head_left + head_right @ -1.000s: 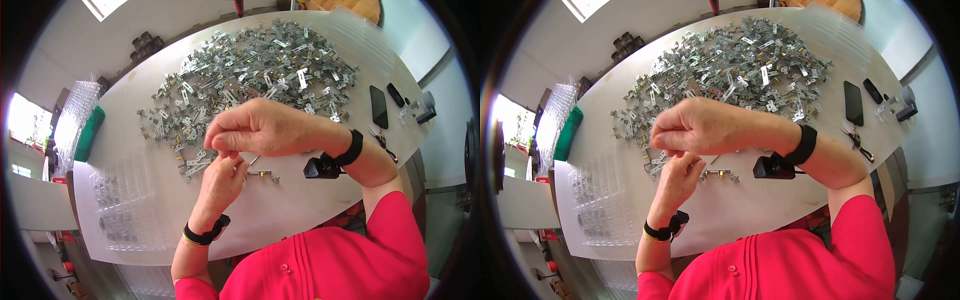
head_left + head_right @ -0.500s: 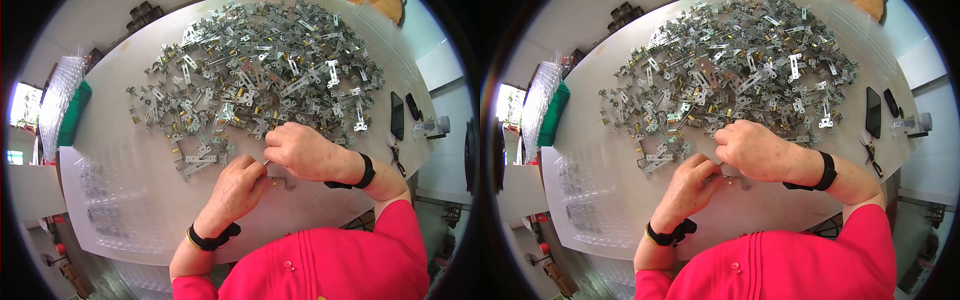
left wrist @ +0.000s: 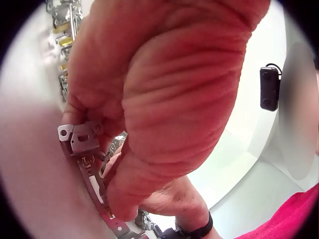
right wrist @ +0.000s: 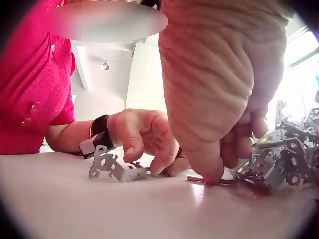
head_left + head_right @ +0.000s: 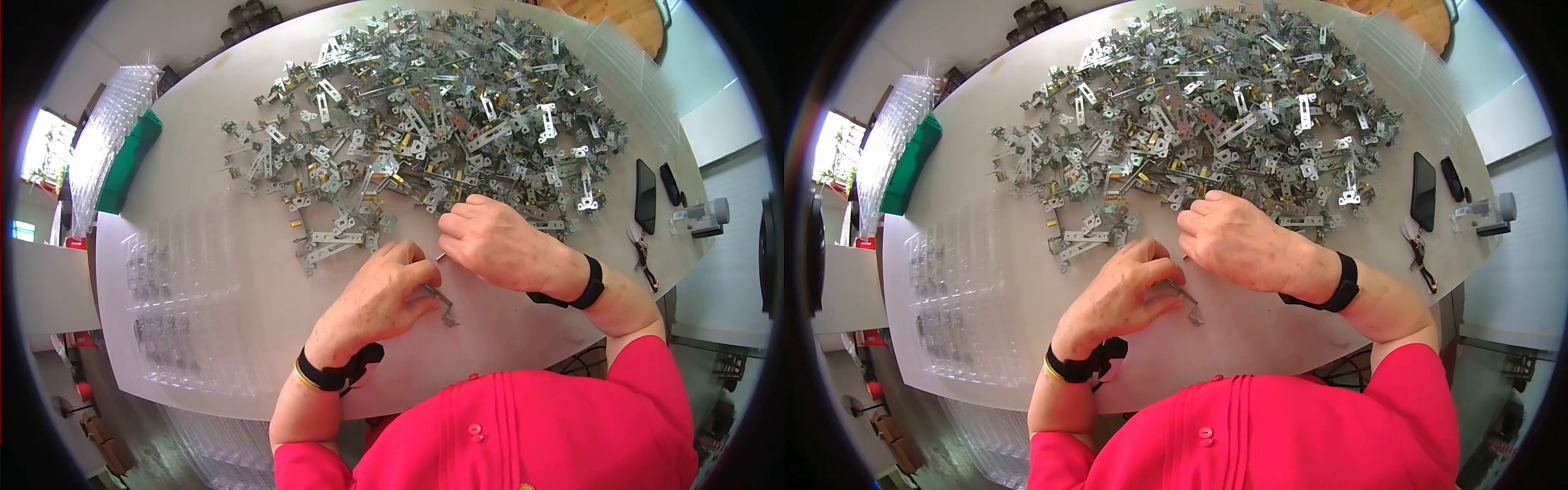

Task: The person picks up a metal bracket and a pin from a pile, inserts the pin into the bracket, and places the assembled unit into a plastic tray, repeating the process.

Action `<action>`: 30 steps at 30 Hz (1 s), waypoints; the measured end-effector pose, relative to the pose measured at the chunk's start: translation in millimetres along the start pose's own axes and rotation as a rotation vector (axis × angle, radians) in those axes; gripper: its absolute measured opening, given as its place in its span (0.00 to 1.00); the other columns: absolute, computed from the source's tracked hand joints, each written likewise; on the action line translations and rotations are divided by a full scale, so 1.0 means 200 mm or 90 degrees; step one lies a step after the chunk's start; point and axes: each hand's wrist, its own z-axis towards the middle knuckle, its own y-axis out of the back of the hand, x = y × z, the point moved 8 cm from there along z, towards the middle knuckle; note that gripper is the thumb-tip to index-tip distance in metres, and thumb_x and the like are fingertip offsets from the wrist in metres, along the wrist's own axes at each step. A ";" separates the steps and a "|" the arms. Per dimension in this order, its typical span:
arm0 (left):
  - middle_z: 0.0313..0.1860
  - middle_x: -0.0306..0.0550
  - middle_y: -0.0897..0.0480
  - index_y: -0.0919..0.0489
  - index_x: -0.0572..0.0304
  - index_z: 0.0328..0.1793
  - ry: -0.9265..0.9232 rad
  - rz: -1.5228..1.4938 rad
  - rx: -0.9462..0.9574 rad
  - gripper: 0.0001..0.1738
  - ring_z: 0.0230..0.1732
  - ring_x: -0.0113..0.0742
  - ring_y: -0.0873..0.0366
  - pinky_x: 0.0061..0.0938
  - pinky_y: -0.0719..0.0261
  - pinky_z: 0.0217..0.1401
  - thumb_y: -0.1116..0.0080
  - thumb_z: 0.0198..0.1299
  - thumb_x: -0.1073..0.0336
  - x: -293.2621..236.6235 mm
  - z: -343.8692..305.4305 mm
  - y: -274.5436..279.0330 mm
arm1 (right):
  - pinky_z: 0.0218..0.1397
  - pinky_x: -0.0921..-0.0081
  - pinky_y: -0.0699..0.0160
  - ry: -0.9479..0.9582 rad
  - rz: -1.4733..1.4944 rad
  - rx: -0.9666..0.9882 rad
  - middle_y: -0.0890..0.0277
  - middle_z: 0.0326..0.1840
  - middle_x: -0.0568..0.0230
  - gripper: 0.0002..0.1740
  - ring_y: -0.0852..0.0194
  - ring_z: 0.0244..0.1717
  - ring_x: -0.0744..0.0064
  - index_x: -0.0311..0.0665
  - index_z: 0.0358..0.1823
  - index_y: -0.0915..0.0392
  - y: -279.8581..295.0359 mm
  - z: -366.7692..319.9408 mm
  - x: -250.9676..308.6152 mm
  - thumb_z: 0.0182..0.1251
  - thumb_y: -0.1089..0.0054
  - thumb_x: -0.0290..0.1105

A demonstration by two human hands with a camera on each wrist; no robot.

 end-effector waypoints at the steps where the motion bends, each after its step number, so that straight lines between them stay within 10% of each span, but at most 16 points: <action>1: 0.44 0.49 0.21 0.16 0.57 0.46 0.004 -0.006 0.023 0.16 0.47 0.51 0.23 0.40 0.24 0.51 0.26 0.51 0.67 0.01 0.00 -0.01 | 0.43 0.69 0.29 0.002 -0.005 -0.002 0.33 0.29 0.64 0.06 0.28 0.35 0.65 0.38 0.23 0.28 0.00 0.00 0.00 0.53 0.40 0.28; 10: 0.42 0.48 0.21 0.18 0.58 0.43 -0.016 0.024 0.035 0.14 0.47 0.50 0.23 0.39 0.24 0.52 0.27 0.50 0.69 0.01 -0.01 -0.03 | 0.49 0.68 0.27 0.024 0.005 0.039 0.29 0.33 0.61 0.08 0.25 0.40 0.61 0.38 0.28 0.25 -0.04 0.03 -0.01 0.53 0.34 0.31; 15: 0.39 0.46 0.18 0.21 0.61 0.43 0.073 0.008 -0.001 0.13 0.42 0.44 0.19 0.36 0.22 0.46 0.28 0.55 0.69 0.05 0.00 0.01 | 0.35 0.57 0.22 -0.124 0.206 -0.145 0.24 0.28 0.57 0.08 0.20 0.31 0.52 0.37 0.34 0.27 0.11 0.02 -0.13 0.57 0.36 0.26; 17: 0.40 0.44 0.15 0.24 0.62 0.49 0.206 -0.188 -0.056 0.14 0.39 0.34 0.17 0.31 0.20 0.42 0.31 0.64 0.67 0.12 -0.01 0.03 | 0.29 0.61 0.23 -0.136 0.237 -0.210 0.23 0.25 0.57 0.07 0.20 0.26 0.54 0.36 0.38 0.27 0.19 0.00 -0.14 0.62 0.38 0.25; 20: 0.43 0.43 0.14 0.28 0.62 0.56 0.268 -0.494 -0.101 0.17 0.40 0.27 0.17 0.26 0.20 0.41 0.35 0.71 0.63 0.19 0.01 0.00 | 0.34 0.78 0.23 -0.344 0.520 -0.211 0.24 0.29 0.73 0.07 0.24 0.32 0.85 0.37 0.49 0.27 0.17 -0.09 -0.27 0.74 0.42 0.23; 30: 0.42 0.41 0.20 0.29 0.63 0.69 0.210 -0.785 -0.079 0.23 0.36 0.32 0.17 0.22 0.24 0.34 0.38 0.73 0.64 0.21 0.13 -0.06 | 0.42 0.82 0.19 -0.352 0.818 -0.368 0.18 0.40 0.66 0.12 0.21 0.36 0.82 0.31 0.61 0.25 0.19 -0.03 -0.35 0.81 0.46 0.27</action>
